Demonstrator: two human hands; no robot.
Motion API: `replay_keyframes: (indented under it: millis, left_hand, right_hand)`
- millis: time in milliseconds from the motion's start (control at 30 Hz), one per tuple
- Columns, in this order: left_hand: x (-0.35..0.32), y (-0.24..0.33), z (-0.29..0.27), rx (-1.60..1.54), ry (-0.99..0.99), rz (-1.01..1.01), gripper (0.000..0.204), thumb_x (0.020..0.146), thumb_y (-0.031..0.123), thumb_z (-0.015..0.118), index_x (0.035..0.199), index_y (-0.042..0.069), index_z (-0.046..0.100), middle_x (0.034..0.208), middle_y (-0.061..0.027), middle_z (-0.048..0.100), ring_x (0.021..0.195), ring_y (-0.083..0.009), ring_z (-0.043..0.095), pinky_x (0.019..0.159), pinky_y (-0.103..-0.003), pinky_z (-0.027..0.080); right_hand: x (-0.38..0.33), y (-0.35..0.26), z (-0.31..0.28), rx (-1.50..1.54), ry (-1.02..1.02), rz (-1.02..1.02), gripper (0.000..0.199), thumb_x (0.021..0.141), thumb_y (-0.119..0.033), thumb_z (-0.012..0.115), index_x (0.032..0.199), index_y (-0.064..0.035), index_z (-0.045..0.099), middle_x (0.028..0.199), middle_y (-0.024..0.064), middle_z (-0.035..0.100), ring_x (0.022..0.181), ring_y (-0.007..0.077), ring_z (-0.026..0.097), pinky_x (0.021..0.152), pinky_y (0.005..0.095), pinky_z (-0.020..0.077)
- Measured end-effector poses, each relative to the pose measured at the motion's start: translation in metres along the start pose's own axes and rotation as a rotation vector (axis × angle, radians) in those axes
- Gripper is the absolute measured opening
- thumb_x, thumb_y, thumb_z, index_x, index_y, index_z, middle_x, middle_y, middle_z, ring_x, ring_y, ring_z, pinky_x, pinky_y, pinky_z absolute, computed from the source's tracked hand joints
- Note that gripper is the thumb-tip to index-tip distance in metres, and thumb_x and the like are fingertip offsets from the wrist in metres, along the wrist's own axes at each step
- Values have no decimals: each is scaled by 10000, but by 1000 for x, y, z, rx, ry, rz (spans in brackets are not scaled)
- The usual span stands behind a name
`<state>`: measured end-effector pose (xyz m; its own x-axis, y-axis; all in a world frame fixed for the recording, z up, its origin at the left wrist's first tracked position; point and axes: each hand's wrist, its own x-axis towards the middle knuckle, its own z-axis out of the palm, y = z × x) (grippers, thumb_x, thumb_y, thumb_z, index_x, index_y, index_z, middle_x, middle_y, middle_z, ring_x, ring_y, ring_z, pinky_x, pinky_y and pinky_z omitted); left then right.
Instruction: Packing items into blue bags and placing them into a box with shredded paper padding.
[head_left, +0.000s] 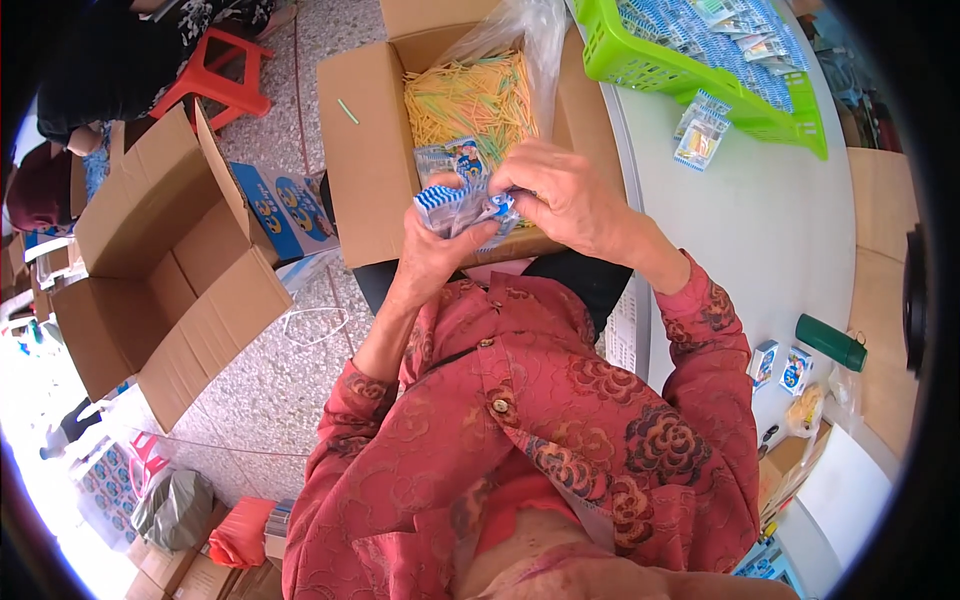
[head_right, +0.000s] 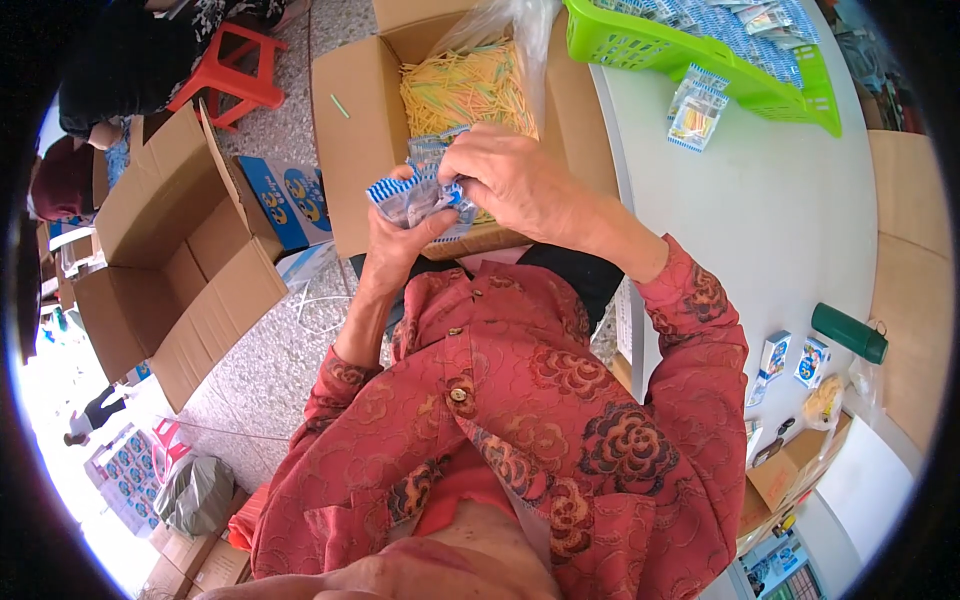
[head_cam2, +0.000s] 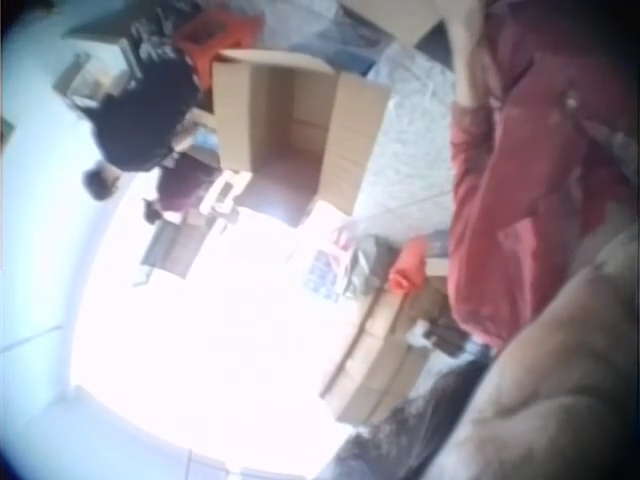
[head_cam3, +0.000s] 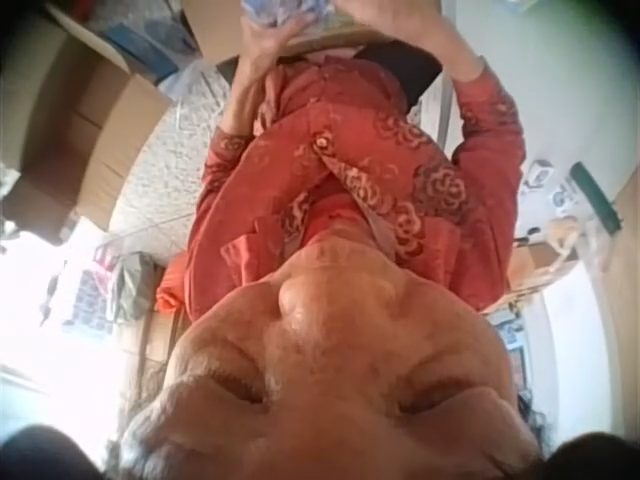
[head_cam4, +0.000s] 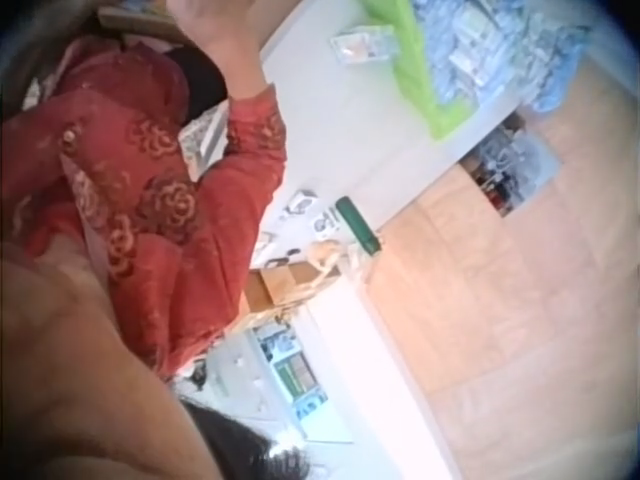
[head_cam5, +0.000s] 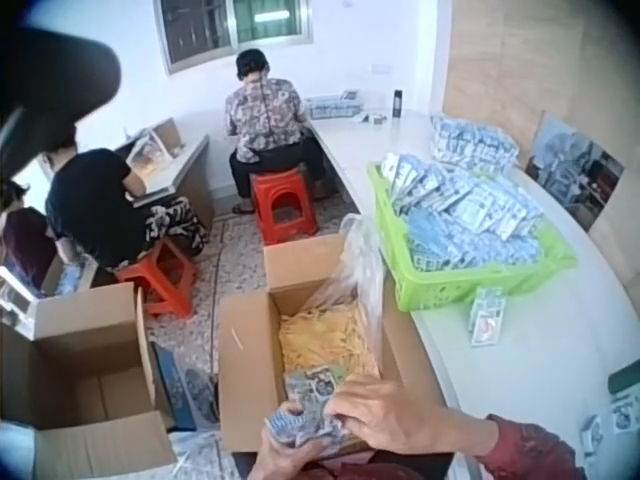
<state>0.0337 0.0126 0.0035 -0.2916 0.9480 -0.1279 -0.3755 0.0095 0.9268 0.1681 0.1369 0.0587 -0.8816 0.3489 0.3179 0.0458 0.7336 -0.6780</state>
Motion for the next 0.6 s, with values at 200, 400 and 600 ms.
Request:
replay_keyframes:
  millis: [200, 400, 600]
  left_hand:
    - [-1, -2, -9, 150, -18, 9, 373, 689, -10, 702, 966, 47, 458, 851, -7, 574, 794, -56, 524, 702, -214, 460]
    - [-2, -8, -8, 46, 78, 77, 354, 673, -14, 703, 898, 45, 437, 837, -11, 561, 776, -58, 520, 670, -212, 460]
    - [-1, -11, -11, 22, 128, 90, 350, 664, -24, 692, 888, 41, 431, 828, -14, 551, 760, -61, 520, 645, -212, 463]
  right_hand:
    - [-1, -7, 1, 289, -7, 167, 242, 674, 44, 610, 895, -22, 537, 841, 83, 569, 836, 211, 551, 726, 314, 439]
    - [-5, -17, -2, 241, 39, 200, 373, 638, 5, 677, 969, -33, 510, 977, 79, 544, 879, 206, 544, 771, 309, 435]
    - [-6, -20, 8, -159, 182, 4, 279, 601, -34, 696, 834, -58, 546, 960, 63, 515, 835, 227, 539, 721, 317, 461]
